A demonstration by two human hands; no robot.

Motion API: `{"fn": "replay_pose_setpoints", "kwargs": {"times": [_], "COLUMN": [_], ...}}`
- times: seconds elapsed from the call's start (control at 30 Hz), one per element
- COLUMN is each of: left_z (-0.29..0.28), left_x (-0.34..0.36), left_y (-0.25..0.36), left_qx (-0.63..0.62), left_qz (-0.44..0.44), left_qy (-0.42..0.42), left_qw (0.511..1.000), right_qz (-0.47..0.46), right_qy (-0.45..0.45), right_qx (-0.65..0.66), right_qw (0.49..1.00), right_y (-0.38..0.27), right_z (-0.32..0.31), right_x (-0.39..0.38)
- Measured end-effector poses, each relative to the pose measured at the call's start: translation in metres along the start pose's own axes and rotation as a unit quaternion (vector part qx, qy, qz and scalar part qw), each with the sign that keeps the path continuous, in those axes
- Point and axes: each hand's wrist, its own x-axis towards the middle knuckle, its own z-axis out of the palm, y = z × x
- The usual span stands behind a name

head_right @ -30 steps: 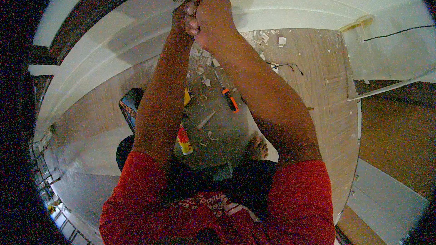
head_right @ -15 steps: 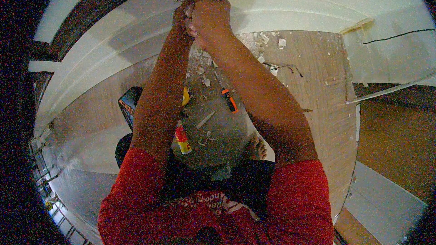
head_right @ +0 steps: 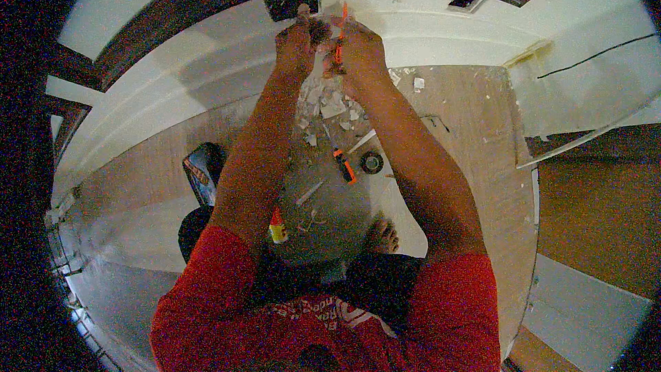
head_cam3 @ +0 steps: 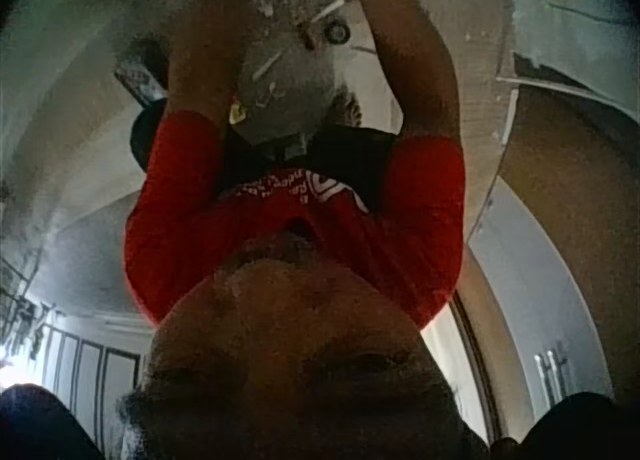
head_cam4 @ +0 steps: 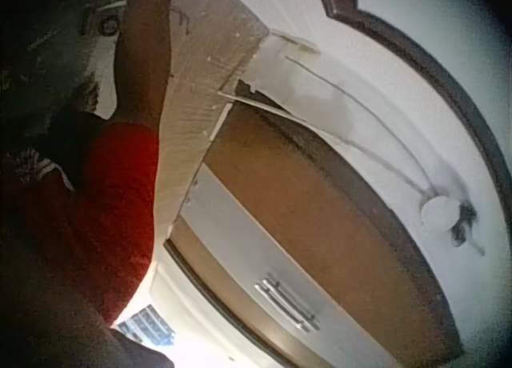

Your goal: The person repairs an electrical outlet by applying sealant from a tube to a wall opening, scraping away excess debris with a small tool, and fitting a black plastic cover plate into the wall socket.

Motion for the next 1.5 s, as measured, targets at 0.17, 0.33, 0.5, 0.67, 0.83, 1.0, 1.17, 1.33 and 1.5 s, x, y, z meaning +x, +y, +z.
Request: {"fn": "replay_pose_setpoints", "kwargs": {"times": [0.17, 0.33, 0.5, 0.67, 0.83, 1.0, 1.17, 1.33, 1.5], "left_z": [0.015, 0.028, 0.013, 0.027, 0.026, 0.03, 0.025, 0.021, 0.039], "left_x": [-0.002, -0.004, 0.017, 0.003, -0.004, -0.008, -0.003, -0.004, -0.017], "left_y": [0.012, 0.011, -0.003, -0.001, 0.008, 0.014, 0.01, 0.008, 0.017], "left_qx": [0.076, 0.144, 0.31, 0.184, 0.152, 0.167, 0.159, 0.135, 0.1], "left_qz": [0.007, 0.081, 0.188, 0.114, 0.049, 0.069, 0.068, 0.059, -0.003], "left_qy": [0.067, 0.116, 0.136, 0.124, 0.117, 0.125, 0.109, 0.089, 0.101], "left_qw": [0.995, 0.979, 0.922, 0.968, 0.98, 0.976, 0.979, 0.985, 0.99], "right_qz": [-0.005, 0.008, 0.008, -0.021, -0.023, -0.033, -0.026, -0.029, -0.026], "right_qy": [0.004, 0.015, 0.008, 0.0, -0.004, -0.011, -0.003, 0.002, 0.002], "right_qx": [0.031, 0.02, 0.024, 0.021, 0.025, 0.018, 0.013, 0.001, 0.001], "right_qw": [1.0, 1.0, 1.0, 1.0, 0.999, 0.999, 1.0, 1.0, 1.0], "right_y": [-0.002, -0.001, -0.002, 0.003, 0.002, 0.003, 0.006, 0.007, 0.003], "right_z": [-0.013, -0.021, -0.028, -0.051, -0.055, -0.057, -0.06, -0.057, -0.064], "right_x": [-0.001, -0.004, -0.004, 0.003, 0.001, 0.001, 0.001, 0.0, -0.003]}}
